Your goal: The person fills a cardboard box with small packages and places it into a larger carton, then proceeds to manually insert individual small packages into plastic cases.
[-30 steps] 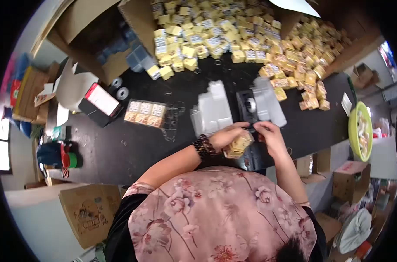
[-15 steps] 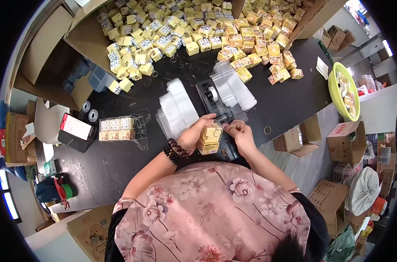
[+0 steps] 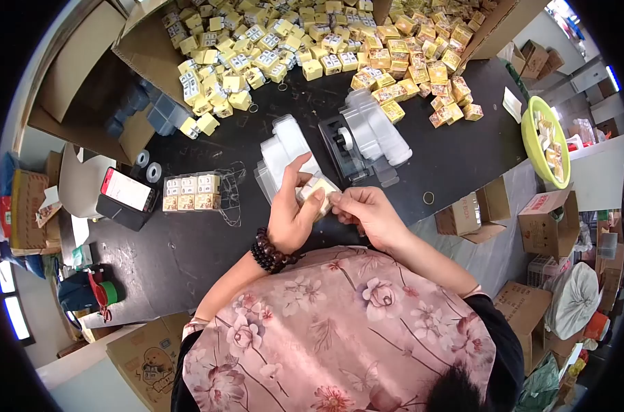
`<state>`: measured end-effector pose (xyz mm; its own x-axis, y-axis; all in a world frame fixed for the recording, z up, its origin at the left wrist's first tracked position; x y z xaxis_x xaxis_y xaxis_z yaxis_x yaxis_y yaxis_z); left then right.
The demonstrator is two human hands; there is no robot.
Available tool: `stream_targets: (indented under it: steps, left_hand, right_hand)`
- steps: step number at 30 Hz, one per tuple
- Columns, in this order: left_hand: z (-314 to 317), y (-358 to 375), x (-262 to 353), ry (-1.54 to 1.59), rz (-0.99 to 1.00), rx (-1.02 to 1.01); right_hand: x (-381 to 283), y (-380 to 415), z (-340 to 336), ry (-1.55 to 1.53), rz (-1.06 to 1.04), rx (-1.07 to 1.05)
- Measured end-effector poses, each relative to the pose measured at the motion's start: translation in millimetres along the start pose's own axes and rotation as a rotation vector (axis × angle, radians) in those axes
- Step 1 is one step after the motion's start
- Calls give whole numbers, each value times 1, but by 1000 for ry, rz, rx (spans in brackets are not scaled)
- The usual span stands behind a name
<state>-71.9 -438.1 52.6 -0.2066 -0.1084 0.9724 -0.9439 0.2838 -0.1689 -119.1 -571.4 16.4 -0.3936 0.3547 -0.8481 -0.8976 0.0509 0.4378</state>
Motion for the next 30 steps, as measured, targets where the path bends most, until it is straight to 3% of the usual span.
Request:
stream_targets:
  steps: [1, 2, 4, 5, 7, 8, 10, 12, 13, 17, 19, 24, 26, 28, 30]
  left_hand:
    - [-3, 1, -2, 49, -44, 9]
    - [-5, 2, -2, 47, -51, 14]
    - [-1, 3, -16, 587, -399, -11]
    - [-3, 2, -20, 656, -490, 34]
    - [-10, 3, -28, 808, -664, 35]
    - [-12, 6, -26, 896, -742, 47]
    - [-19, 6, -17, 1007, -785, 10]
    - [-20, 6, -8, 1191, -822, -65]
    - [-22, 7, -8, 1193, -821, -50]
    - [-22, 8, -5, 1210, -837, -95]
    - [-15, 11, -1, 1324, -864, -194]
    - [-15, 12, 2, 1337, -871, -212]
    - [-17, 12, -2, 1309, -877, -193]
    - [-23, 11, -9, 1209, -878, -138]
    - [-16, 9, -22, 1172, -874, -215]
  right_hand:
    - [-2, -1, 2, 1, 6, -4]
    - [-11, -3, 5, 229, -81, -1]
    - [-25, -6, 16, 549, -293, 33]
    - [-25, -5, 20, 548, -286, 25]
    - [-40, -3, 33, 786, -506, 69]
    - [-51, 6, 38, 666, -677, 94]
    - [-64, 29, 41, 485, -971, 86]
    - [-85, 61, 63, 686, -1421, -95]
    - [-81, 69, 74, 766, -1506, -211]
    - [-72, 72, 75, 847, -1685, -194]
    - [-68, 71, 71, 812, -1718, -194]
    - [-65, 75, 69, 734, -1806, -192]
    - [-70, 66, 53, 640, -1631, -49]
    - [-61, 41, 7, 567, -1271, 344]
    - [-50, 12, -32, 785, -953, 636]
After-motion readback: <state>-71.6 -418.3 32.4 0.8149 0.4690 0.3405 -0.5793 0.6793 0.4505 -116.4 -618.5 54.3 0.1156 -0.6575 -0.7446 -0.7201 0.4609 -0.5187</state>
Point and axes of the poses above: each hand's wrist, its own y-axis away from the middle knuckle, its own z-axis out of the palm, x = y × z, the point moved 7 cm from there along -y, towards the middle knuckle, and after that the axes turned 9 degrees about x, right-handed, at the moved point
